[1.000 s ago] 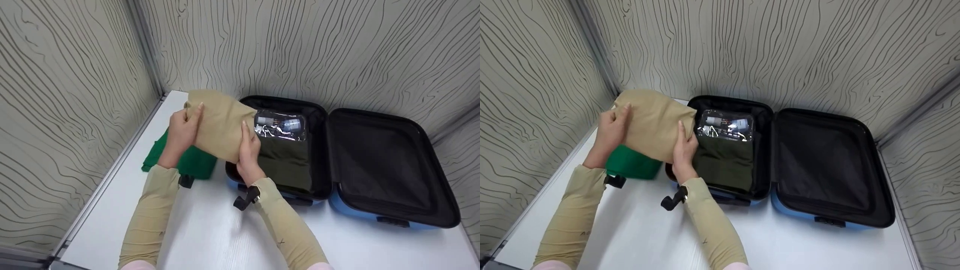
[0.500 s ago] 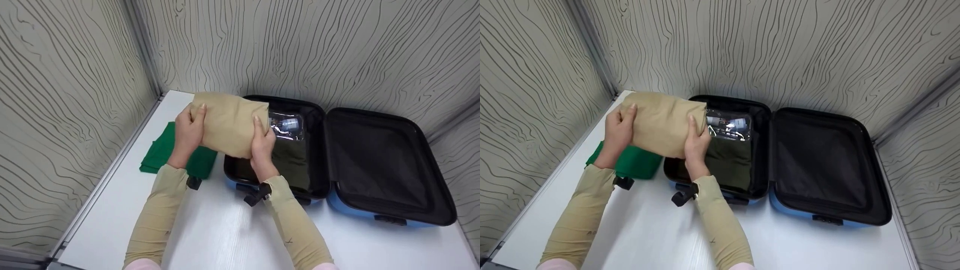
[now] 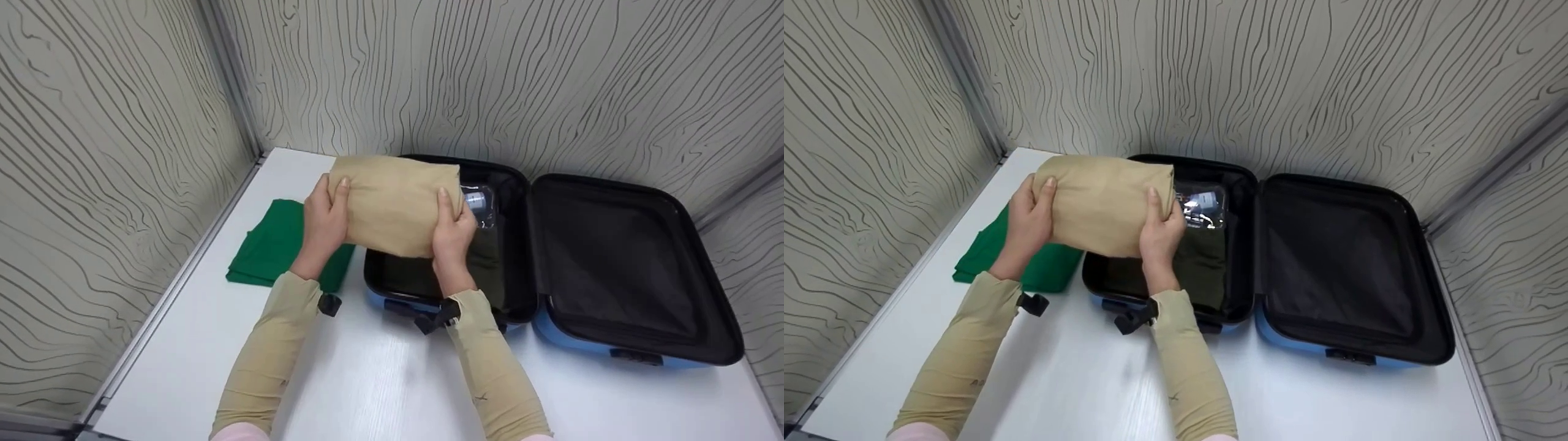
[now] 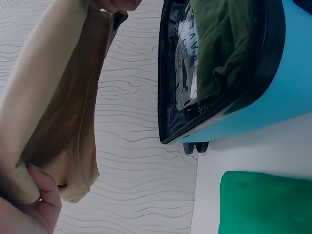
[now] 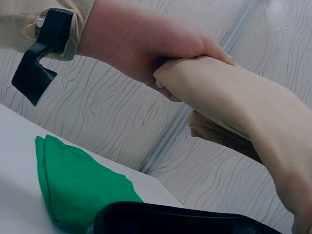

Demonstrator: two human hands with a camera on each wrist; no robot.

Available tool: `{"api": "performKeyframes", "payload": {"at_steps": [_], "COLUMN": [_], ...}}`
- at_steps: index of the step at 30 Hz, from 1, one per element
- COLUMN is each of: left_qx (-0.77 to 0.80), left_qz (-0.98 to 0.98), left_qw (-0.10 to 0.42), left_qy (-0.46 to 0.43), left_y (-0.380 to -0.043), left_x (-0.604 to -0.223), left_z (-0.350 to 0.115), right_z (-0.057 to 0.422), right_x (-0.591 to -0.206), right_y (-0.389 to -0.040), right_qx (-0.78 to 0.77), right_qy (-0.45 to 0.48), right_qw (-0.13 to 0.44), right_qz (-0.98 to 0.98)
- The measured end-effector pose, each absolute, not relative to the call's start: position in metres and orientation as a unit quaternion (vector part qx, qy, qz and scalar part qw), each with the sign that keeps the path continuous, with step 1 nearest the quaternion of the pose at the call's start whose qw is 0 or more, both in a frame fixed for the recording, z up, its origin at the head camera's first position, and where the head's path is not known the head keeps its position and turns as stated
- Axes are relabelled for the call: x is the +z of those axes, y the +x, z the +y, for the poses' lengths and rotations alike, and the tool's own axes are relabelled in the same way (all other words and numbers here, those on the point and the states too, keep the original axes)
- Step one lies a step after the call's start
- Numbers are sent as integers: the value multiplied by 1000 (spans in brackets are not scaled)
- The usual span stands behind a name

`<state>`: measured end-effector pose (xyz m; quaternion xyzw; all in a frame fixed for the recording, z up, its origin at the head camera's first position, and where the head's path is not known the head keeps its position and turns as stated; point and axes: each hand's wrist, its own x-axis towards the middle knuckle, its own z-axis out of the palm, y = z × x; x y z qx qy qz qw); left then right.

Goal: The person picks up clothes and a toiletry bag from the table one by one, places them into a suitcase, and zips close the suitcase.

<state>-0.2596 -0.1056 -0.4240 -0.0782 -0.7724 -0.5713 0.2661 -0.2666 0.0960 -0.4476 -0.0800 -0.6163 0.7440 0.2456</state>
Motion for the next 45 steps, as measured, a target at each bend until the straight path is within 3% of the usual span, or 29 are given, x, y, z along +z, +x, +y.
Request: {"api": "performKeyframes", "payload": {"at_steps": [9,28,39,45], "left_qx": [-550,-550,-542,-527], "left_qz": [-794,-798,-806,-820], "left_qw": [241,209,192,179], "left_qy": [-94,-127,-138,-136], "left_y": [-259,-252,-250,-249], "left_x": [-430,-438,-442,-445], "left_z": [-87,-59,-46,-39], "right_z": [123,166,170,186], "right_x": [-447,-448,-421,-442], "right_y": [-264,-249,-223,-234], "right_qx": [710,698,676,658], "right_qy": [-76,-53,-53,-67], "right_qw": [278,279,295,302], "right_qz": [-643,-657,-673,-686]}}
